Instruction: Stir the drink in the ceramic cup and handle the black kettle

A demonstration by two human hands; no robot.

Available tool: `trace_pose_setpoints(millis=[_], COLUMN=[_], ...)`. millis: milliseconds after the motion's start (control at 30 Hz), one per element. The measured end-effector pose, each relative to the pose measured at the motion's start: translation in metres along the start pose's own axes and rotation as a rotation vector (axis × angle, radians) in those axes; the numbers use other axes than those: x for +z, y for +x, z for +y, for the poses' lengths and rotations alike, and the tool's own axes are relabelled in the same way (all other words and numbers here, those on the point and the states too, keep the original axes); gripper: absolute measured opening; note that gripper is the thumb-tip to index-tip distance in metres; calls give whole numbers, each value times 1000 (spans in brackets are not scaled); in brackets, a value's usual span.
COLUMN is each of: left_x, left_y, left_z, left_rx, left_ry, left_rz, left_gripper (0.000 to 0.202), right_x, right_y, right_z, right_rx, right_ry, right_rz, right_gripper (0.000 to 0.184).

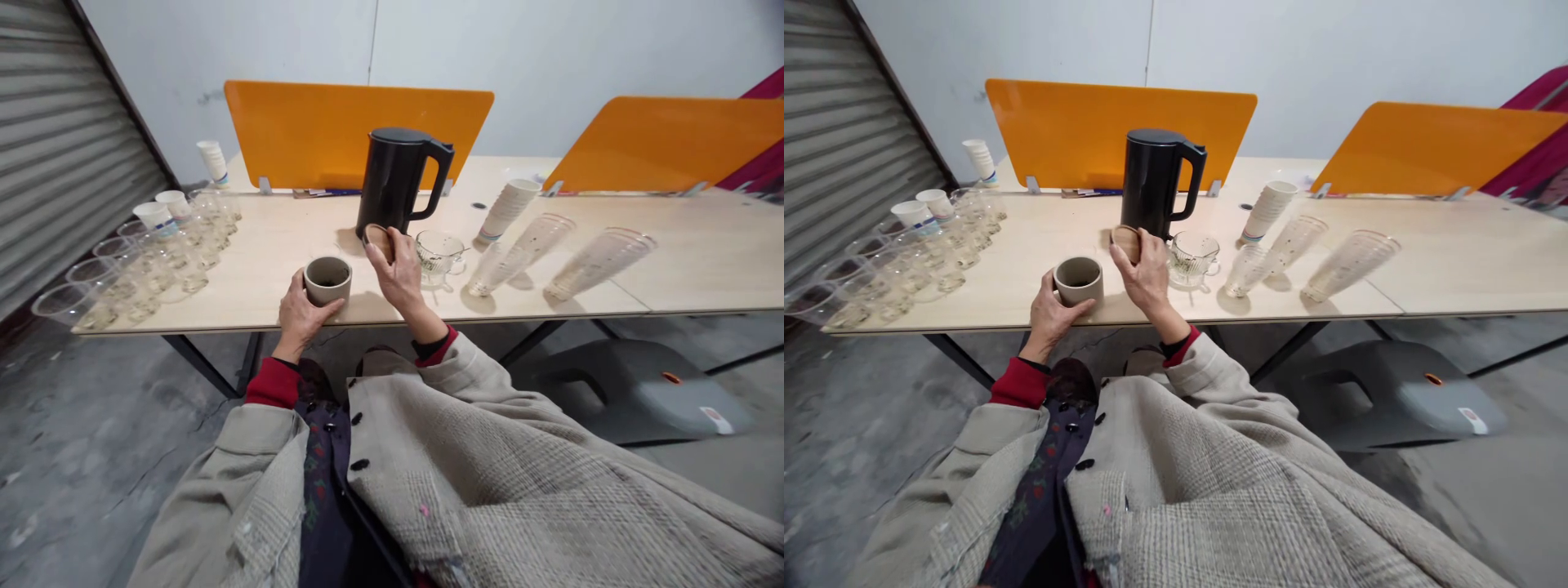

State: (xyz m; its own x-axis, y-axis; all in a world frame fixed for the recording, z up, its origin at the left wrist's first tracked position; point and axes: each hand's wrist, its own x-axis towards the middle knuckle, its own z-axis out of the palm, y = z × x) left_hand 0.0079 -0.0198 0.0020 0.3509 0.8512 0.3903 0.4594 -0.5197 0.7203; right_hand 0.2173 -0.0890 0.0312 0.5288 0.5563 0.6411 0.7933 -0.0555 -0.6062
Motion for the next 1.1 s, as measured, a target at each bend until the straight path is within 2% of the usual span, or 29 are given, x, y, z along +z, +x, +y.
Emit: trace_pose_setpoints(millis=[167,267,333,433,567,633,700,800,1000,1100], left_x=[2,1,1,1,1,1,1,0,-1,-1], left_y=[1,1,1,1,1,1,1,0,0,-1], left_z=[-2,-2,-2,-3,-4,-3,-2,0,2,2], left_rx=[-6,8,10,11,7,-3,-13,-16,-22,-22], left_ry=[3,15,18,12,12,18,19,12,29,20], left_rz=[2,22,30,21,18,23,24,20,16,16], left_gripper=[97,96,96,96,96,95,95,93,94,94], right_x=[-16,-13,-13,-26,-59,-73,-80,-80,-74,-75], right_y=[-30,-42,-45,-45,-38,-31,-21,-7,8,11], right_z=[43,52,53,55,66,75,85,95,89,84], right_rx=[49,46,10,10,175,217,240,275,269,249], right_ry=[-257,-342,-349,-280,-112,-45,7,44,53,56], right_rz=[-183,-283,-304,-229,51,197,282,293,247,247], right_gripper=[67,62,64,65,60,66,72,70,30,26])
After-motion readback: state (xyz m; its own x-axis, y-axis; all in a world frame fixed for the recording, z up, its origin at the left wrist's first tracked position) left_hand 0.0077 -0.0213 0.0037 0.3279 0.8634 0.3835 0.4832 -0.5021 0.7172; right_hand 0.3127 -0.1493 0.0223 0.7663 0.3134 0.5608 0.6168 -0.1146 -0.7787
